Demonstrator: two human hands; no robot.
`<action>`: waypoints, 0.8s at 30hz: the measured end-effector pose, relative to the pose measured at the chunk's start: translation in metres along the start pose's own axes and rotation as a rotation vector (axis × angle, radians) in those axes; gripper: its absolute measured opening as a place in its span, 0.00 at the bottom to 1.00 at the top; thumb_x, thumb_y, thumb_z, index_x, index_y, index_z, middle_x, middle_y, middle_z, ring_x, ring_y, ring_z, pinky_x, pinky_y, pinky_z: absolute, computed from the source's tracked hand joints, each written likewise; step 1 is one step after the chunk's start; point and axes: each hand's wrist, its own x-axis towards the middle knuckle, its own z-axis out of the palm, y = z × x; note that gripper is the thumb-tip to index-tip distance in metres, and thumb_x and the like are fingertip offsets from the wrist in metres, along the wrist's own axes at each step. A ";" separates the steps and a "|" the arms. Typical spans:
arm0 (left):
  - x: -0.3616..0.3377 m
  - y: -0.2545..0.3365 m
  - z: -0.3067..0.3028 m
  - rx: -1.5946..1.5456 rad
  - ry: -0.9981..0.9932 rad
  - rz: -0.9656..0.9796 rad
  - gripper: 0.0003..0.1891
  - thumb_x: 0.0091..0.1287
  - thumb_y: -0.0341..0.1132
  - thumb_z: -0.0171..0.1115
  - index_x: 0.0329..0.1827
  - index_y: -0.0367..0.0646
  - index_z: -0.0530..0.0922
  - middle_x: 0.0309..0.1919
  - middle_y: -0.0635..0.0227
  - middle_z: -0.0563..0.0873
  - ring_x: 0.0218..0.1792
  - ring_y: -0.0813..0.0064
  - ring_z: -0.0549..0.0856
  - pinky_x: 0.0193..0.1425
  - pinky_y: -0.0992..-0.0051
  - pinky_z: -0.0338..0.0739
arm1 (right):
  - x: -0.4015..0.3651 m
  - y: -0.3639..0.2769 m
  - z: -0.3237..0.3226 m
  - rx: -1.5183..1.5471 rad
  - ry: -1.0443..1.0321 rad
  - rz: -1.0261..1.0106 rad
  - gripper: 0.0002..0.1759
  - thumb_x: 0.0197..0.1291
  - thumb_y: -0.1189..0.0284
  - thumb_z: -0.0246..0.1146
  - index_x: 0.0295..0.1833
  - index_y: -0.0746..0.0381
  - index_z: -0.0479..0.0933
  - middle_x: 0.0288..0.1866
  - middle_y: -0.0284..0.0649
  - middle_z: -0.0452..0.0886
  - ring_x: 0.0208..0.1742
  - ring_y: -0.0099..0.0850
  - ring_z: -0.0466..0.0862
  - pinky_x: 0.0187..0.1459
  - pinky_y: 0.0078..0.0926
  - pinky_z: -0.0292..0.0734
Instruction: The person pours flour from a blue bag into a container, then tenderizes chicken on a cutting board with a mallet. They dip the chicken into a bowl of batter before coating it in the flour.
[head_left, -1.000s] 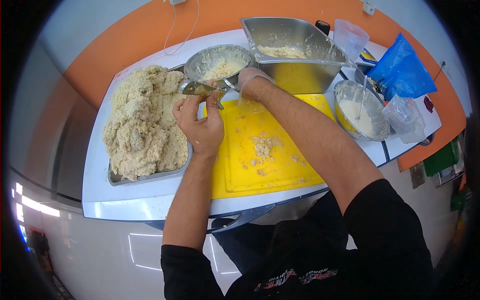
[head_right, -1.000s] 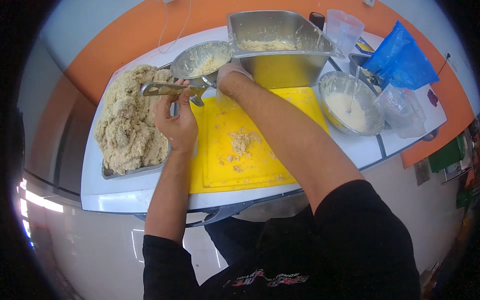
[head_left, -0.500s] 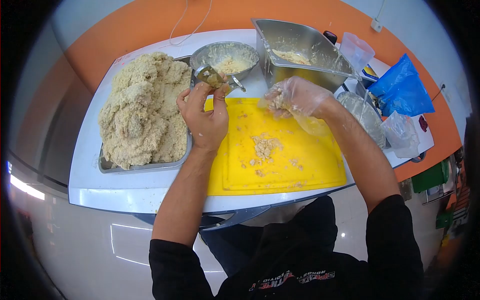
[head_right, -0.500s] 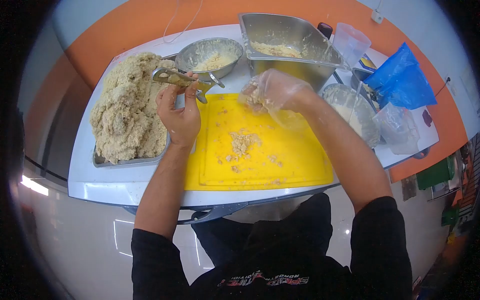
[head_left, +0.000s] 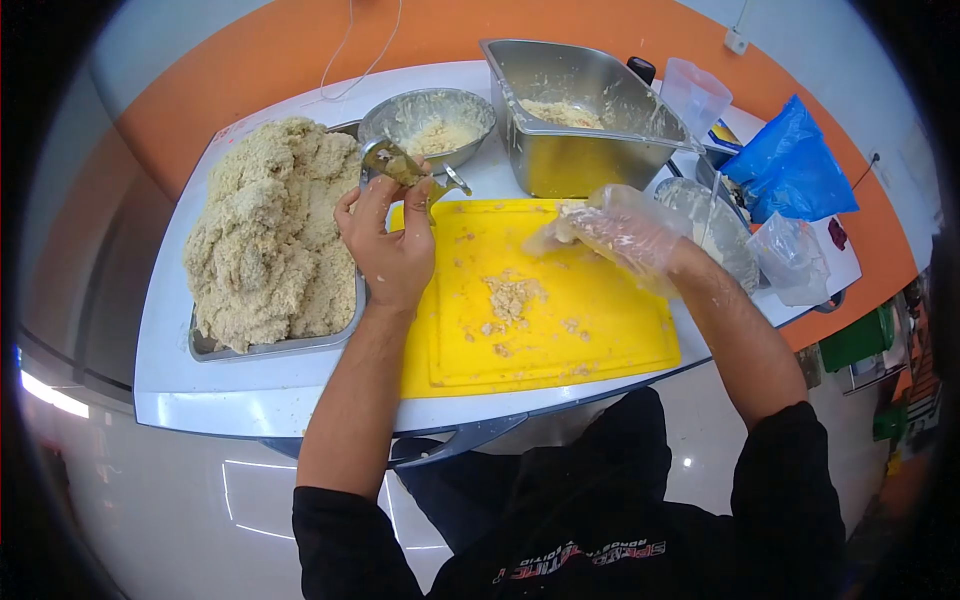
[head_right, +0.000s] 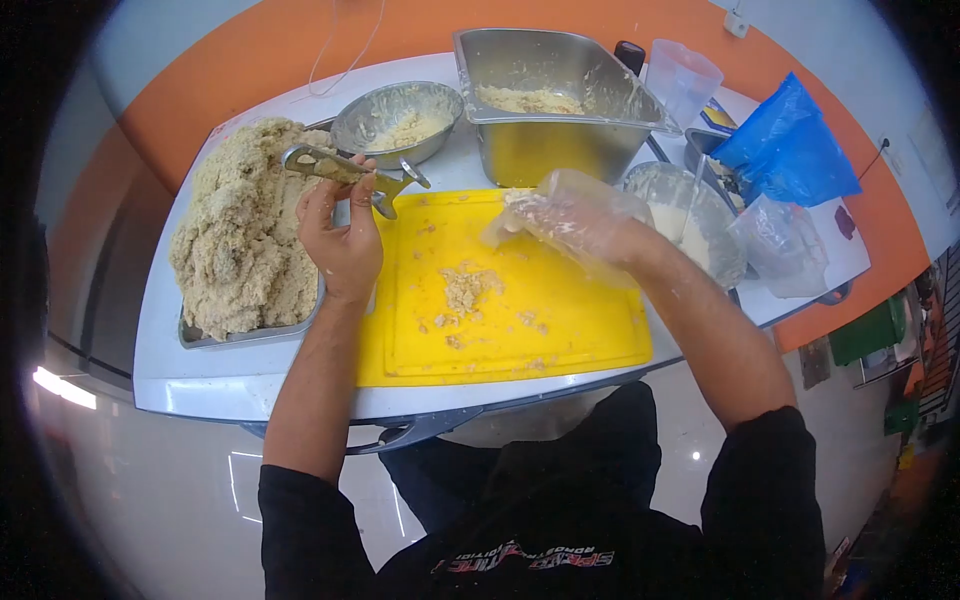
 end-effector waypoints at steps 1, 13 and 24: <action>0.000 -0.001 -0.001 0.003 -0.002 0.014 0.10 0.67 0.22 0.66 0.49 0.39 0.86 0.45 0.68 0.92 0.43 0.77 0.82 0.55 0.74 0.73 | -0.003 0.003 0.001 -0.071 0.026 -0.029 0.23 0.75 0.54 0.53 0.53 0.58 0.86 0.45 0.49 0.86 0.42 0.39 0.84 0.47 0.34 0.78; 0.000 0.001 -0.002 0.026 -0.026 0.009 0.10 0.68 0.22 0.65 0.51 0.37 0.84 0.46 0.66 0.91 0.42 0.77 0.85 0.56 0.74 0.74 | -0.020 -0.004 0.044 -0.319 0.169 -0.020 0.41 0.68 0.47 0.57 0.77 0.65 0.63 0.71 0.59 0.71 0.70 0.48 0.75 0.73 0.33 0.67; -0.006 -0.021 0.011 -0.054 0.112 -0.017 0.07 0.64 0.24 0.68 0.44 0.41 0.85 0.41 0.64 0.91 0.37 0.69 0.84 0.54 0.67 0.71 | 0.012 -0.022 0.129 -0.220 0.228 -0.571 0.29 0.67 0.59 0.58 0.69 0.63 0.71 0.64 0.54 0.75 0.67 0.49 0.75 0.70 0.42 0.68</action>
